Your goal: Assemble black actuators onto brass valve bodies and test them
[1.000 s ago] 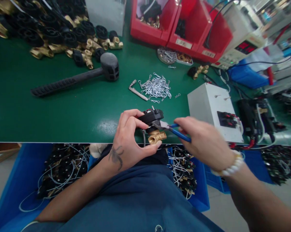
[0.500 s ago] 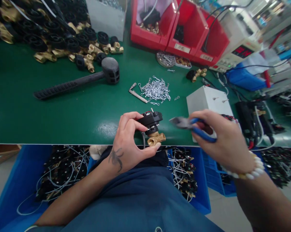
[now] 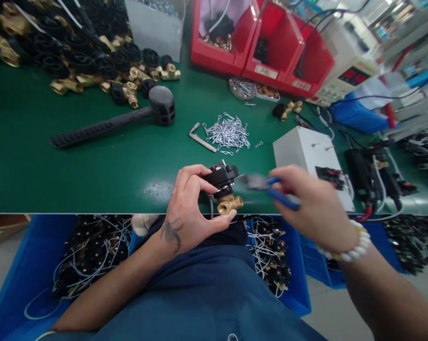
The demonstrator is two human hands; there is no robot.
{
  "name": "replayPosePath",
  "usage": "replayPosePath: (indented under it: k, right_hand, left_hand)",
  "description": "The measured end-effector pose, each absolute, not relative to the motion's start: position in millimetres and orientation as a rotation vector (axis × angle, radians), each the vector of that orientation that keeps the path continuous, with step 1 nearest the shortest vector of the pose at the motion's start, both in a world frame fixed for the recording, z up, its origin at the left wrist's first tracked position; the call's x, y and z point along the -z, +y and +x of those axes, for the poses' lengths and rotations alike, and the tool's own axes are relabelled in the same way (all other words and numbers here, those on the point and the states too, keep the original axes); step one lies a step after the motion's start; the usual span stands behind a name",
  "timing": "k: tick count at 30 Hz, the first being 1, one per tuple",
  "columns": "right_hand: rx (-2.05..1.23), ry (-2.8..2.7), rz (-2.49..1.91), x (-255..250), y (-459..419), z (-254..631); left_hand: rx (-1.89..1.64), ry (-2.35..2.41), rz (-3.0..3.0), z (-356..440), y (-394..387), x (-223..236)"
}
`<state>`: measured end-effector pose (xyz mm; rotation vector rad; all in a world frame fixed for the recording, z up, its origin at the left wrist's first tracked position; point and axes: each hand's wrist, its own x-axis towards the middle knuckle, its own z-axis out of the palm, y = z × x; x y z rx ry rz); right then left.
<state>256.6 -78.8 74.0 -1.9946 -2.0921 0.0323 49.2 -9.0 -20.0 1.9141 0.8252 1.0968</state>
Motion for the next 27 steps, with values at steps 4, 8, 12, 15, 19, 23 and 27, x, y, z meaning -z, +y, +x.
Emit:
replayPosePath:
  k: [4,8,12,15,19,23,27]
  right_hand:
    - [-0.160,-2.281,-2.005,-73.7,-77.3,258.4]
    - [0.142,-1.881,-1.931,-71.3,-80.3,258.6]
    - [-0.194,-2.316,-2.003,-64.4,-78.8,258.1]
    - [-0.086,-2.209,-1.980,-67.9,-79.1,260.4]
    - [0.146,-1.947,-1.958,-68.0,-80.8,260.0]
    - [-0.078,-2.416,-2.003,-64.3,-79.3,258.0]
    - [0.216,-2.067,-1.940,-70.2,-80.5,258.7]
  left_hand:
    - [-1.094,0.833,1.931,49.2,-8.9,19.9]
    - [-1.107,0.824,1.932,49.4,-8.8,20.0]
    - [-1.100,0.828,1.937,48.9,-8.7,20.1]
    - [-1.103,0.817,1.949,48.9,-8.1,19.7]
    - [-1.123,0.800,1.968,49.5,-7.3,19.0]
    - [-1.107,0.815,1.979,49.8,-7.8,19.4]
    - [-1.128,0.802,1.968,50.0,-7.7,20.1]
